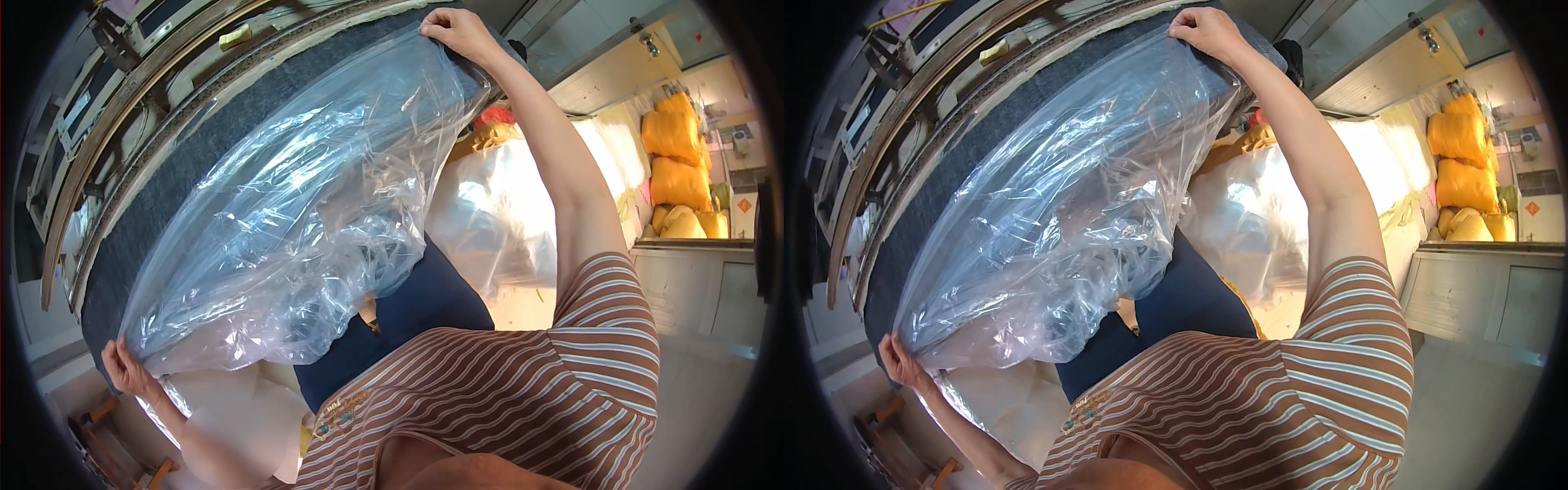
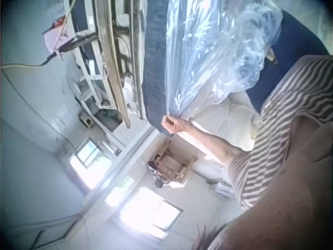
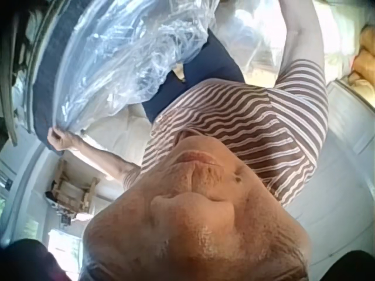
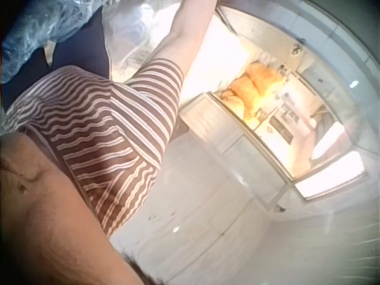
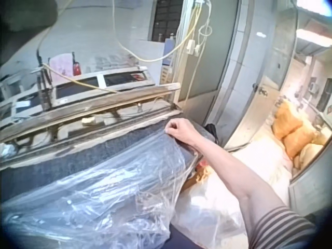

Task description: Wrapping a large dark-grey foam or rubber product in plastic film on a workbench.

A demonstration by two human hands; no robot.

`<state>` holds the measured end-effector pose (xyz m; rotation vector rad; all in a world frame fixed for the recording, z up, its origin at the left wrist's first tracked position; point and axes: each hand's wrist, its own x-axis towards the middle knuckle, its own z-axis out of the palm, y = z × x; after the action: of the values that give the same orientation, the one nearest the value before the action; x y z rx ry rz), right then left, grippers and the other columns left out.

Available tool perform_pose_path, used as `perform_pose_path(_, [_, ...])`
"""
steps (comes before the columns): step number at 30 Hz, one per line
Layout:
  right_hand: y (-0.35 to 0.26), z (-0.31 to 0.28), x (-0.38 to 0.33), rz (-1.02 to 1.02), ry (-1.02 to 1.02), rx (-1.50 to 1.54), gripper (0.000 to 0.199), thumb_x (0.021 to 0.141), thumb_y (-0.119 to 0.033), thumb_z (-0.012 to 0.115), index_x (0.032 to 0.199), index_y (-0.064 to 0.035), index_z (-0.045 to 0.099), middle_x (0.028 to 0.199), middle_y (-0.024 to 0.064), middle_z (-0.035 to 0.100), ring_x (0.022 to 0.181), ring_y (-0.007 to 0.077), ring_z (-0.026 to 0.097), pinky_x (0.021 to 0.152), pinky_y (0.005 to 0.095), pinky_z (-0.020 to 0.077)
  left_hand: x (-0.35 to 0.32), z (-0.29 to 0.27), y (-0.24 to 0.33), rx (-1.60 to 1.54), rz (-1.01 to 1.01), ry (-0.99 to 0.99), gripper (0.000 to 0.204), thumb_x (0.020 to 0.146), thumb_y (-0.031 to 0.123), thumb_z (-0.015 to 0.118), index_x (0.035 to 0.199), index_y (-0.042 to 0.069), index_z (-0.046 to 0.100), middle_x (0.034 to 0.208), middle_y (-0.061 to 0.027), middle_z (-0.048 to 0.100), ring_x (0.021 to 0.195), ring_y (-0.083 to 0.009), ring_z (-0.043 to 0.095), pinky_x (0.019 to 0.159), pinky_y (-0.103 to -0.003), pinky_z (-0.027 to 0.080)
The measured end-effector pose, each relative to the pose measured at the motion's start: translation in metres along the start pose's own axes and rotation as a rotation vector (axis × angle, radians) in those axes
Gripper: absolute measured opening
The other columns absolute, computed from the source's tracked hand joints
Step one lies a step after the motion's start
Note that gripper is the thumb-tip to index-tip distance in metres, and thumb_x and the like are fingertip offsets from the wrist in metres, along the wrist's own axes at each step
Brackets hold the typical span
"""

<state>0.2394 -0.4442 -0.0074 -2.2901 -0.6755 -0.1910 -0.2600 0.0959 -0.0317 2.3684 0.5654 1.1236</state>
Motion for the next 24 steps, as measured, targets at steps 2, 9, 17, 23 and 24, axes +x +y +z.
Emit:
perform_pose_path(2, [-0.006,0.004,0.002,0.02,-0.011,-0.004,0.015,0.074,-0.018,0.066,0.075,-0.0032,0.064,0.067,0.0078,0.063,0.062,0.0156,0.06,0.06,0.0295,0.0471,-0.015,-0.033,0.011,0.031,0.055,0.011,0.011,0.087,0.006,0.06,0.094,-0.002,0.059,0.085,-0.0003,0.056,0.078,-0.0091,0.05,0.076,-0.02,0.042])
perform_pose_path(9, [-0.011,0.014,0.001,-0.382,0.086,0.139,0.018,0.075,-0.024,0.064,0.081,-0.0071,0.064,0.078,0.009,0.064,0.075,0.0211,0.062,0.068,0.0322,0.0475,-0.106,-0.043,0.045,0.224,0.08,-0.133,0.007,0.08,0.002,0.065,0.085,-0.003,0.064,0.072,-0.0106,0.058,0.07,-0.0201,0.05,0.067,-0.031,0.042])
perform_pose_path(17, [-0.059,0.022,0.056,0.066,0.317,1.023,0.012,0.087,-0.017,0.053,0.093,-0.0068,0.054,0.079,0.0015,0.053,0.066,0.0118,0.051,0.058,0.0297,0.0432,0.003,-0.006,0.097,-0.471,-0.542,0.382,0.026,0.094,0.02,0.045,0.114,0.005,0.052,0.103,-0.0078,0.055,0.094,-0.015,0.052,0.074,-0.026,0.044])
perform_pose_path(23, [0.0,0.095,0.061,0.184,0.523,0.004,0.022,0.088,-0.021,0.049,0.099,-0.0023,0.052,0.101,0.0158,0.059,0.094,0.0361,0.057,0.082,0.0424,0.0445,0.058,0.059,-0.017,0.042,-0.181,0.303,0.023,0.089,0.022,0.055,0.092,0.001,0.064,0.087,-0.003,0.063,0.079,-0.0115,0.054,0.075,-0.027,0.043])
perform_pose_path(24, [-0.007,0.101,0.061,0.172,0.522,0.014,0.022,0.088,-0.021,0.049,0.099,-0.0023,0.052,0.101,0.0158,0.059,0.094,0.0361,0.057,0.082,0.0424,0.0445,0.069,0.058,-0.033,-0.004,-0.265,0.262,0.025,0.089,0.023,0.055,0.092,0.0,0.065,0.087,-0.004,0.064,0.081,-0.0109,0.055,0.075,-0.026,0.043])
